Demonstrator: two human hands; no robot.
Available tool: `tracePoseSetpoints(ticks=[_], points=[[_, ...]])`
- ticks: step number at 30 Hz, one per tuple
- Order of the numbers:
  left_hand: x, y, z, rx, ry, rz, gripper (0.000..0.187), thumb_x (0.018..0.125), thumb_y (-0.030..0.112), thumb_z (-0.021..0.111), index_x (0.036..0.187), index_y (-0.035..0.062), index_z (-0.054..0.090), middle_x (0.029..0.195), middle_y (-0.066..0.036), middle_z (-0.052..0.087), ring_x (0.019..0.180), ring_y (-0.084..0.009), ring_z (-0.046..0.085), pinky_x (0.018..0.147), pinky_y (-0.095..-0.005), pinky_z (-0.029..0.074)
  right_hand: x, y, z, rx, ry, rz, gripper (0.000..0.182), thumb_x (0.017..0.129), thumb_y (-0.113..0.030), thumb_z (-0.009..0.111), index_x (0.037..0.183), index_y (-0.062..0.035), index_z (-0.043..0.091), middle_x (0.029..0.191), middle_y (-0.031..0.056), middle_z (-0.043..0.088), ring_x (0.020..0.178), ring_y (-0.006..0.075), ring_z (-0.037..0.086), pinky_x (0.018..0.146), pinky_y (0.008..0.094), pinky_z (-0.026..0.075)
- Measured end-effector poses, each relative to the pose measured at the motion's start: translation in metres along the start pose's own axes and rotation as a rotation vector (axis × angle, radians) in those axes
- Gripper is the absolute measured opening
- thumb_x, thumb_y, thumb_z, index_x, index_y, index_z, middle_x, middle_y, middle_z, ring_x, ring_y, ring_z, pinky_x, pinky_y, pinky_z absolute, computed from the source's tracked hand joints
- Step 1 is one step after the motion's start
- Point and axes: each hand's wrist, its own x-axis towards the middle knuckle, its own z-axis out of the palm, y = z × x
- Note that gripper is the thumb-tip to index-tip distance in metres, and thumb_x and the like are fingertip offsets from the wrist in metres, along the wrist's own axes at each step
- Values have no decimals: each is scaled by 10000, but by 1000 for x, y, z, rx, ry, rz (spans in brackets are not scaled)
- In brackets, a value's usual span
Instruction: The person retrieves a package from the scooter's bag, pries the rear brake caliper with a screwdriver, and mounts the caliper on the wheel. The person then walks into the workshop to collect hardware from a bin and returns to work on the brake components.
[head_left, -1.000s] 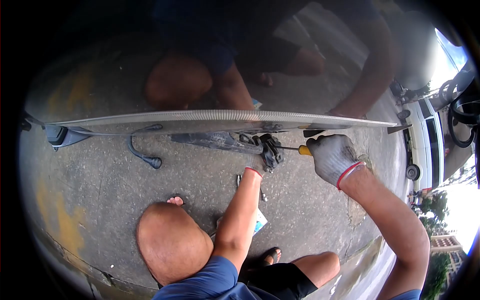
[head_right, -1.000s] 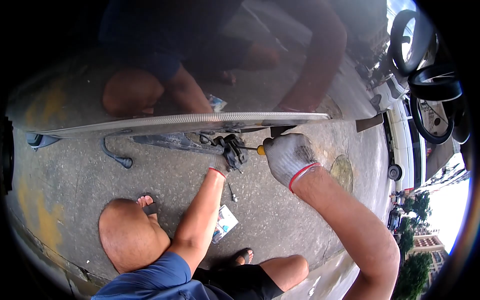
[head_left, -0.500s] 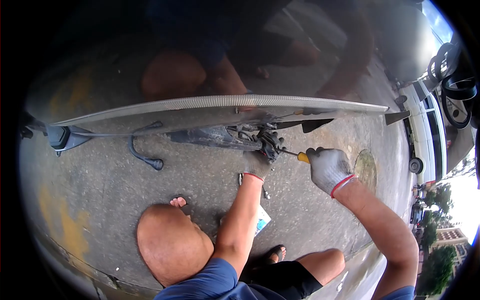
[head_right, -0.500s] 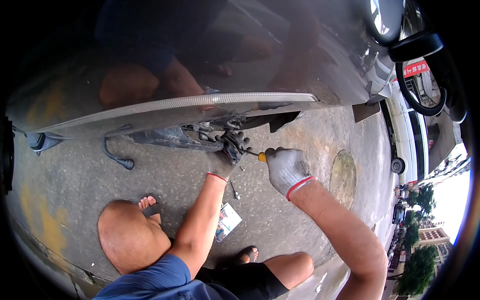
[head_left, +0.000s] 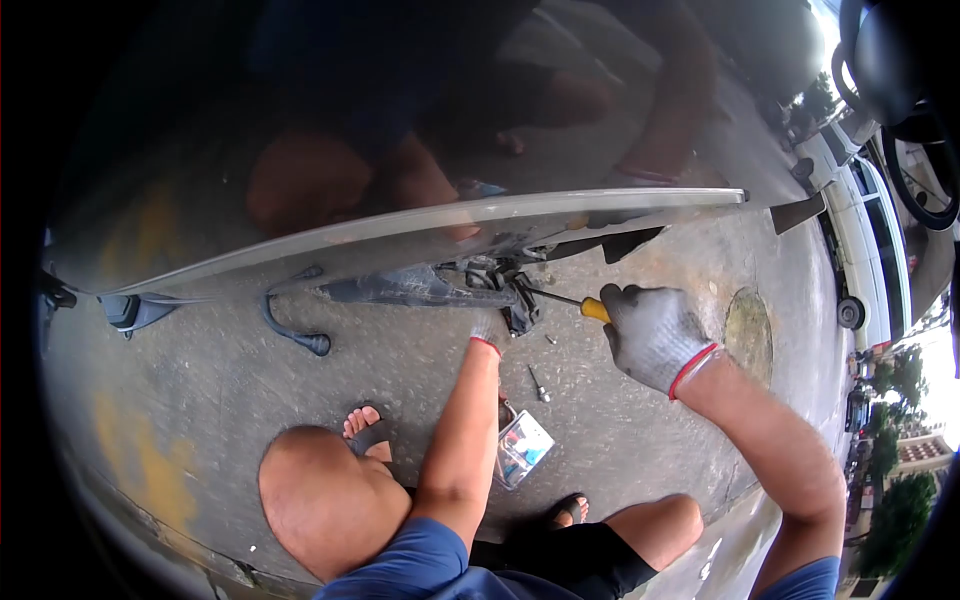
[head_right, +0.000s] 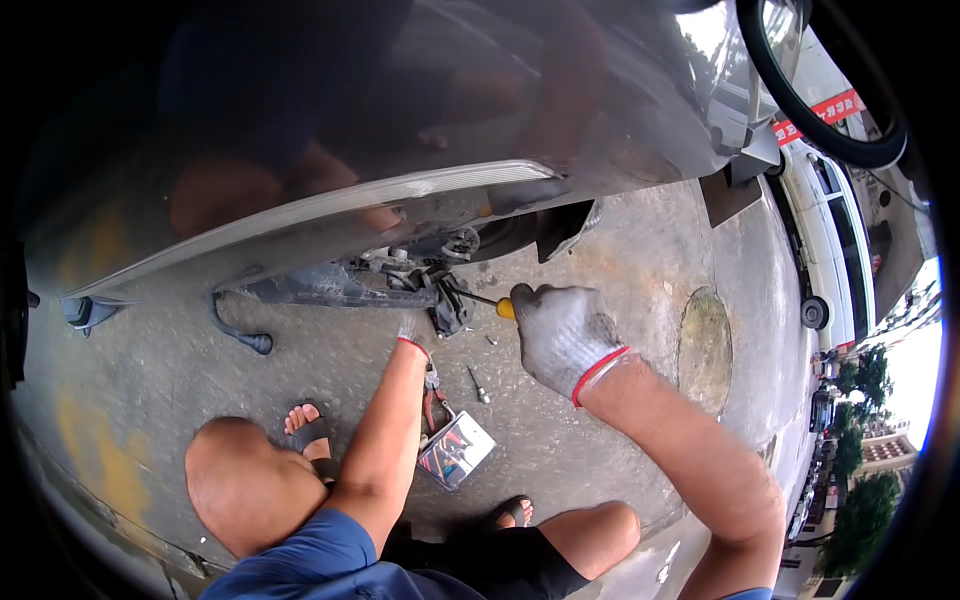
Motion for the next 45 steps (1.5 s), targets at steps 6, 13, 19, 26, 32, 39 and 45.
tracePoseSetpoints(ticks=[6, 13, 19, 26, 32, 39, 45], points=[[7, 10, -15, 70, -184, -97, 430, 858, 494, 440, 960, 100, 579, 867, -77, 592, 808, -228, 568, 769, -389, 497, 28, 12, 7, -152, 75, -150, 139, 705, -140, 600, 815, -56, 590, 669, 107, 610, 650, 271, 626, 582, 398, 492], [-22, 2, 33, -49, 87, -182, 246, 780, 367, 633, 759, 133, 563, 667, 58, 466, 594, -59, 455, 562, -198, 440, 47, 8, 3, -275, 71, -198, 157, 653, -150, 627, 764, -53, 682, 734, 136, 659, 708, 271, 660, 574, 377, 503], [-25, -2, 36, -60, -76, -205, 298, 793, 412, 602, 829, 118, 567, 735, 20, 544, 698, -103, 534, 685, -292, 508, 57, 18, 14, -271, 142, -163, 169, 676, -128, 601, 786, -31, 683, 733, 150, 659, 723, 295, 662, 602, 381, 516], [6, -20, 19, -536, -403, -328, 361, 715, 487, 530, 777, 135, 479, 721, 17, 428, 679, -116, 434, 704, -288, 409, 41, 19, 4, -261, -16, -110, 158, 696, -135, 587, 788, -59, 689, 758, 136, 669, 725, 285, 667, 604, 388, 518], [19, -10, -12, -378, -431, -401, 312, 718, 461, 552, 755, 154, 508, 722, 37, 465, 685, -118, 463, 662, -299, 431, 47, 13, 1, -369, 92, -202, 145, 712, -129, 588, 790, -58, 687, 746, 130, 662, 705, 265, 660, 586, 378, 505], [16, 3, -21, -329, -108, -443, 427, 737, 576, 472, 805, 166, 570, 749, 1, 543, 699, -166, 521, 671, -349, 464, 58, 12, -5, -265, 153, -194, 186, 712, -111, 588, 852, -28, 677, 852, 150, 659, 798, 277, 648, 653, 395, 504], [17, 2, -23, -287, -385, -450, 458, 773, 580, 422, 805, 149, 573, 761, -71, 576, 690, -250, 525, 632, -401, 464, 57, 10, -13, -188, -10, -147, 186, 747, -20, 572, 912, 27, 645, 908, 200, 628, 864, 324, 619, 737, 374, 501]])
